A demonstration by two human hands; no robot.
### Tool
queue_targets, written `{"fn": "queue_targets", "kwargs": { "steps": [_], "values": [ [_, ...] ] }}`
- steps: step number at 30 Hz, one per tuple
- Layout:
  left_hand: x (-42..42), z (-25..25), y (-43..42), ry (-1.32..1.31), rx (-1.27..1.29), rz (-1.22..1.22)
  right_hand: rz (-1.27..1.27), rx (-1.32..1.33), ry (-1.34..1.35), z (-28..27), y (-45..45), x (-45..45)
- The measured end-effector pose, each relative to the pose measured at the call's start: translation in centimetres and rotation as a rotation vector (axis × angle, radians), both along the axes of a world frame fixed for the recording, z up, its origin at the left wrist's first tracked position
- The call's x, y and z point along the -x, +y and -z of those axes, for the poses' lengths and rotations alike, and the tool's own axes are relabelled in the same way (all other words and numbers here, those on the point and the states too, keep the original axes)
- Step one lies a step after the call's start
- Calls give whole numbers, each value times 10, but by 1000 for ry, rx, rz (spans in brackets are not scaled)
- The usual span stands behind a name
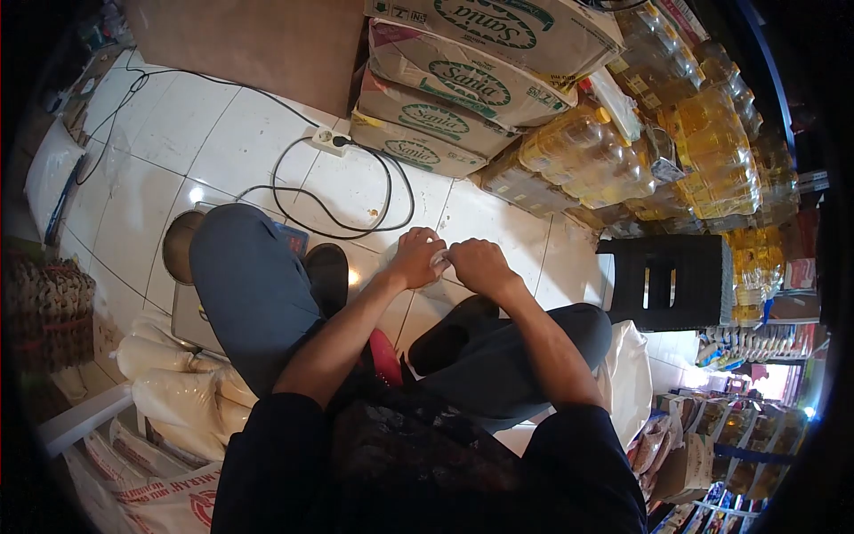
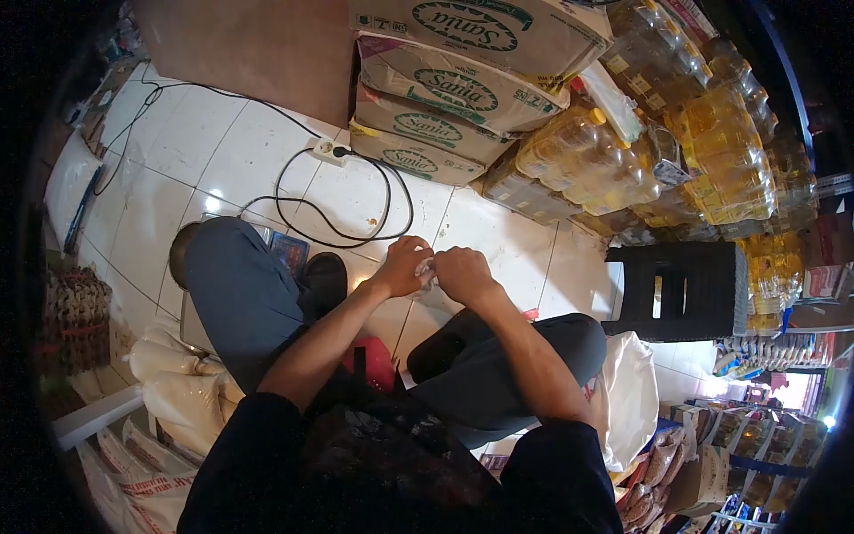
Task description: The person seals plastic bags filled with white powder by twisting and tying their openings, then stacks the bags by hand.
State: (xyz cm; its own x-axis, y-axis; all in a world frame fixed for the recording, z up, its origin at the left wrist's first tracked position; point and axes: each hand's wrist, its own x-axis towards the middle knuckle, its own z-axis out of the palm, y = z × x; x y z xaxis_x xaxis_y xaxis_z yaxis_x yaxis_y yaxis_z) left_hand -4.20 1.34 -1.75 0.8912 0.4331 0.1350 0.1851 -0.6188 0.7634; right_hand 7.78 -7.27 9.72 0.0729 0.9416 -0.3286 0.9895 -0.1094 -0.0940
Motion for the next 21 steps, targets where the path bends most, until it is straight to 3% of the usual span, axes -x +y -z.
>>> {"fn": "queue_targets", "kwargs": {
  "steps": [8, 10, 13, 14, 16, 18, 21],
  "values": [
    [-12, 41, -3, -139, 91, -10, 153, -40, 78, 12, 4, -8],
    [-6, 25, 1, -6, 51, -7, 92, -5, 5, 4, 3, -1],
    [4, -1, 10, 220, -87, 18, -85, 62, 284, 11, 2, 3],
    [7, -3, 9, 302, -140, 40, 5, 4, 79, 10, 1, -2],
    [10, -5, 12, 407, -159, 137, 126, -138, -15, 14, 2, 1],
    [9, -14, 17, 501, -189, 133, -20, 214, 92, 11, 2, 9],
    [13, -16, 24, 662, -231, 112, 67, 29, 45, 4, 5, 7]
  ]
}}
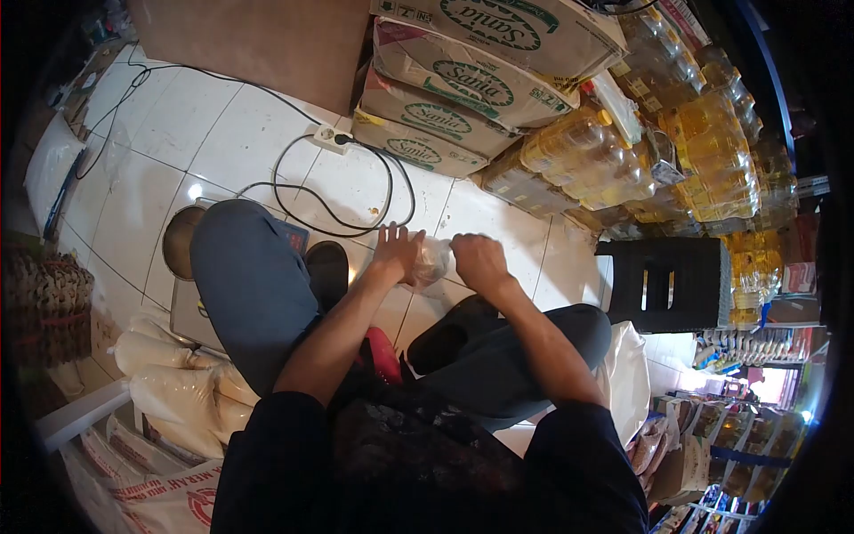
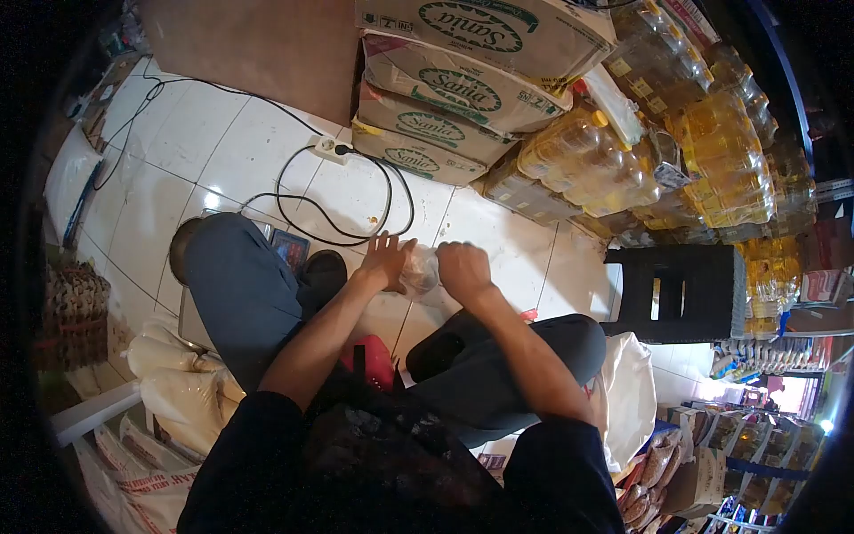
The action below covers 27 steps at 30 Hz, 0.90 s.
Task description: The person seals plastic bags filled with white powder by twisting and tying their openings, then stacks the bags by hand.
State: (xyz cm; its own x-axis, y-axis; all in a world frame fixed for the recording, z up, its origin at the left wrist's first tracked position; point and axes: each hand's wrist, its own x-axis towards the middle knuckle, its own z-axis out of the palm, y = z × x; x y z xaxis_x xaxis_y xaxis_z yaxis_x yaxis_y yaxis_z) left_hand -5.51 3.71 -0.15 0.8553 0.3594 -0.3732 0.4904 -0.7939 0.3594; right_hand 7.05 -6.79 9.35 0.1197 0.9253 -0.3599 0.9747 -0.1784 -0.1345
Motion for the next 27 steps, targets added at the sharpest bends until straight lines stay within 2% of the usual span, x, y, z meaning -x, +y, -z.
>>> {"fn": "queue_targets", "kwargs": {
  "steps": [1, 2, 3, 5, 8, 11, 14, 17, 20, 27],
  "values": [
    [0, 2, -1, 27, -17, -10, 31, -64, -42, -5, 0, -1],
    [0, 3, -1, 0, -2, -38, -73, 127, 48, 10, -5, -7],
    [-2, 5, 0, -13, -9, -42, -11, 99, 197, 12, -9, -5],
    [0, 12, -3, -31, -11, -55, 50, -96, -32, 16, -8, -7],
    [-2, 5, -4, -31, 82, -105, -20, -13, 260, 10, -10, -5],
    [-3, 4, -3, 13, 121, -109, 81, -95, 98, -11, -3, -6],
    [-6, 9, -5, -141, 95, -65, 110, -112, 121, -10, -5, -13],
    [-11, 8, -7, -422, 211, -33, 126, -128, 147, -7, -4, -16],
    [-22, 21, -19, -710, 222, -56, 113, -154, 191, -2, -4, -19],
    [-26, 15, -31, -590, 302, -54, 238, -112, 302, -2, 3, -25]
  ]
}}
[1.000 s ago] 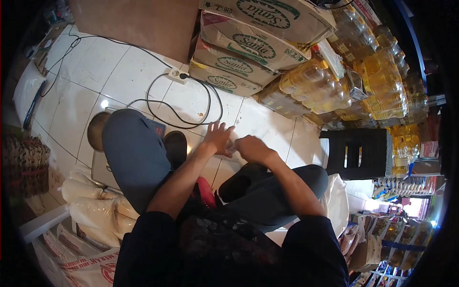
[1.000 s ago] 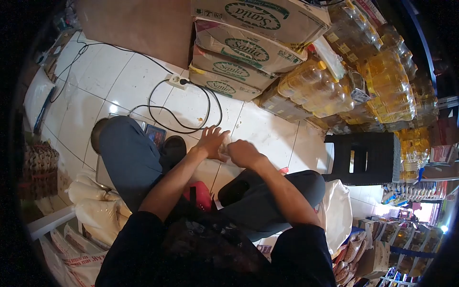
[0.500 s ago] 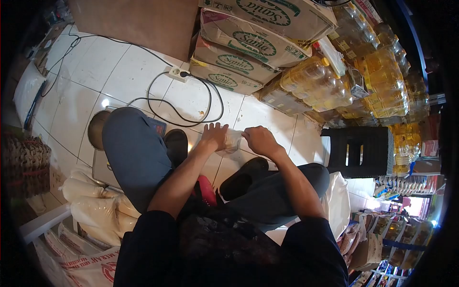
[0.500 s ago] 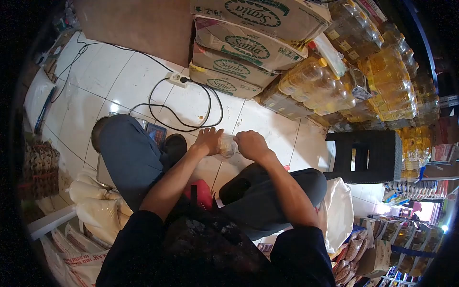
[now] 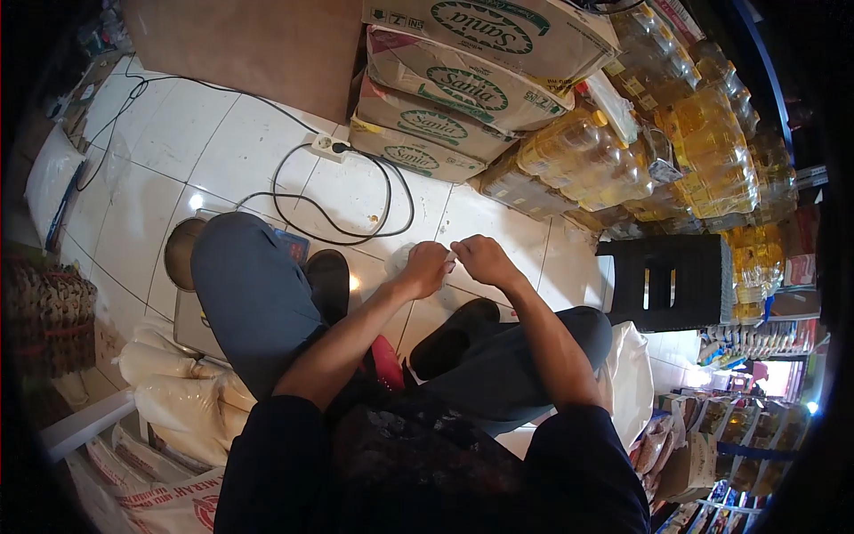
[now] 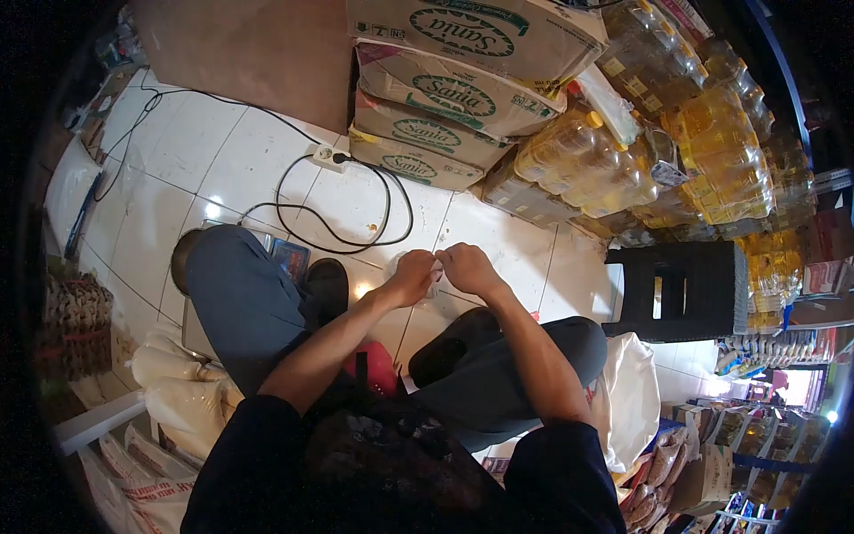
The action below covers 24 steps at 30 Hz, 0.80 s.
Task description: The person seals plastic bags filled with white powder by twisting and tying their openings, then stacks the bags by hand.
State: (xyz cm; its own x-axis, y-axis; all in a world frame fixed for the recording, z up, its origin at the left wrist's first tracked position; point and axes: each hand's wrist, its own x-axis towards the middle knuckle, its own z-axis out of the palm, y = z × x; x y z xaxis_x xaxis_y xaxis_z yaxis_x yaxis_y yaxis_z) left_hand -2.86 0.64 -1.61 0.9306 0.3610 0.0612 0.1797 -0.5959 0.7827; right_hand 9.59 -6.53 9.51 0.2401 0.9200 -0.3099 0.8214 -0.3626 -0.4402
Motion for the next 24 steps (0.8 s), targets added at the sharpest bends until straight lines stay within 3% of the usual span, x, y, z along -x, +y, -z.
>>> {"fn": "queue_targets", "kwargs": {
  "steps": [3, 6, 9, 12, 13, 16, 24],
  "values": [
    [0, 7, -8, -175, -58, -104, 96, 77, 90, -3, 1, -4],
    [4, 9, -5, -154, 12, -37, -25, 39, -95, 15, -4, -14],
    [3, 12, -6, -175, 13, -53, -127, -239, -177, -32, -4, 8],
    [3, 13, -4, -163, -8, -17, -296, -352, -196, -42, -3, 14],
    [2, 13, -2, -121, 11, 11, -340, -383, -320, -34, -6, 16],
    [2, 10, 4, -32, 44, 65, -311, 13, -553, -13, -12, 20],
    [8, 4, 5, -36, -49, -6, -175, 45, -114, -11, -10, 9]
  ]
}}
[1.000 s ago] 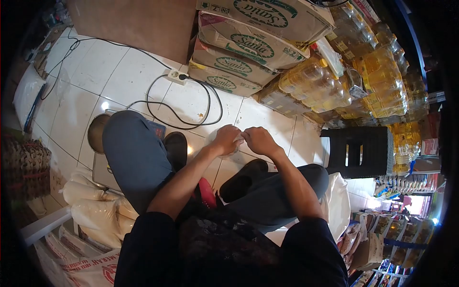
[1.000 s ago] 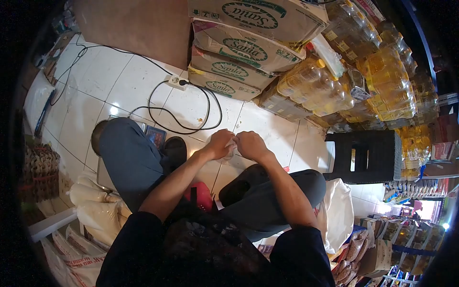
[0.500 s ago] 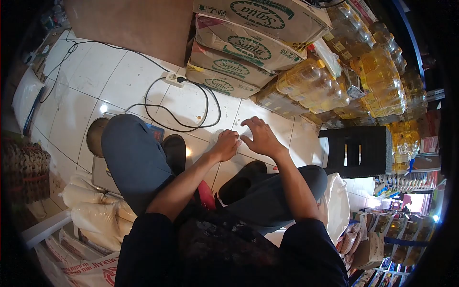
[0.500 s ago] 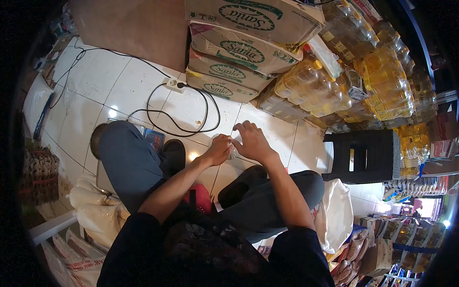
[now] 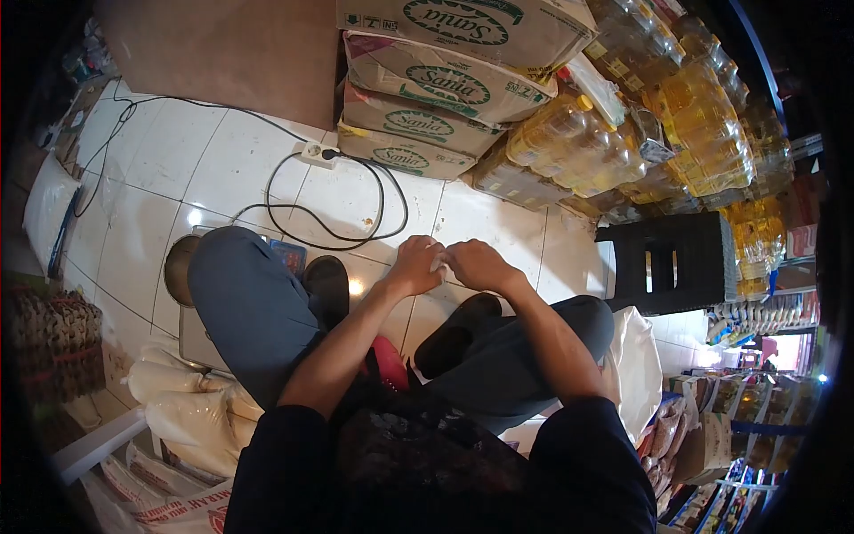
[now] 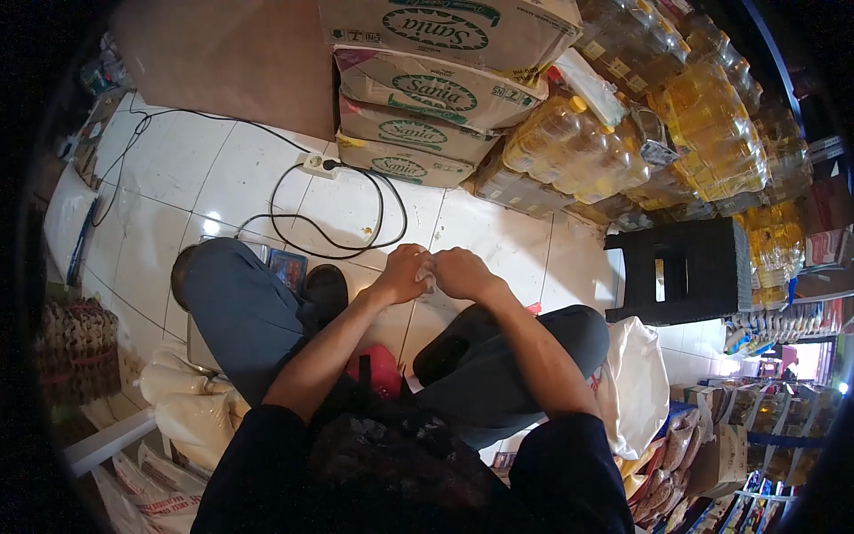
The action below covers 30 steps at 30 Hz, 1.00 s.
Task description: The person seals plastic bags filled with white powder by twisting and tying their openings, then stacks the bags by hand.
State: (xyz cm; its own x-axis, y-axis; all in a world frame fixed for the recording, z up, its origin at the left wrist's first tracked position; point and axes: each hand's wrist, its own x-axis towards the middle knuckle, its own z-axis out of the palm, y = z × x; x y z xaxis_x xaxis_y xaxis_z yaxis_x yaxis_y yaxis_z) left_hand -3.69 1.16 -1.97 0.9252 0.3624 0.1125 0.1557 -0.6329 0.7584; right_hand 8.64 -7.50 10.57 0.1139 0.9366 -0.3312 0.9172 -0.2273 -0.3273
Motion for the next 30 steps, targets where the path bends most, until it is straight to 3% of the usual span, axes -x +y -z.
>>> {"fn": "queue_targets", "kwargs": {
  "steps": [2, 5, 8, 14, 20, 28, 30],
  "values": [
    [3, 3, 2, 88, -4, 2, -38, 25, 145, 2, 2, -5],
    [6, 6, 3, 110, -5, -14, 124, -75, -70, 16, -1, 1],
    [6, 6, 0, 37, -5, -58, -102, -64, -48, 29, -1, -7],
    [-7, -2, -4, 26, 81, 2, 128, -56, 92, 23, 2, -11],
    [-10, 3, -9, -133, 82, -106, 593, 120, 585, 1, 9, -9],
    [-12, -68, 9, -395, -197, -28, 884, -149, 1104, -21, -3, 4],
    [-15, -74, 6, -335, -234, -53, 940, -234, 1171, -23, -6, 13]
  ]
}}
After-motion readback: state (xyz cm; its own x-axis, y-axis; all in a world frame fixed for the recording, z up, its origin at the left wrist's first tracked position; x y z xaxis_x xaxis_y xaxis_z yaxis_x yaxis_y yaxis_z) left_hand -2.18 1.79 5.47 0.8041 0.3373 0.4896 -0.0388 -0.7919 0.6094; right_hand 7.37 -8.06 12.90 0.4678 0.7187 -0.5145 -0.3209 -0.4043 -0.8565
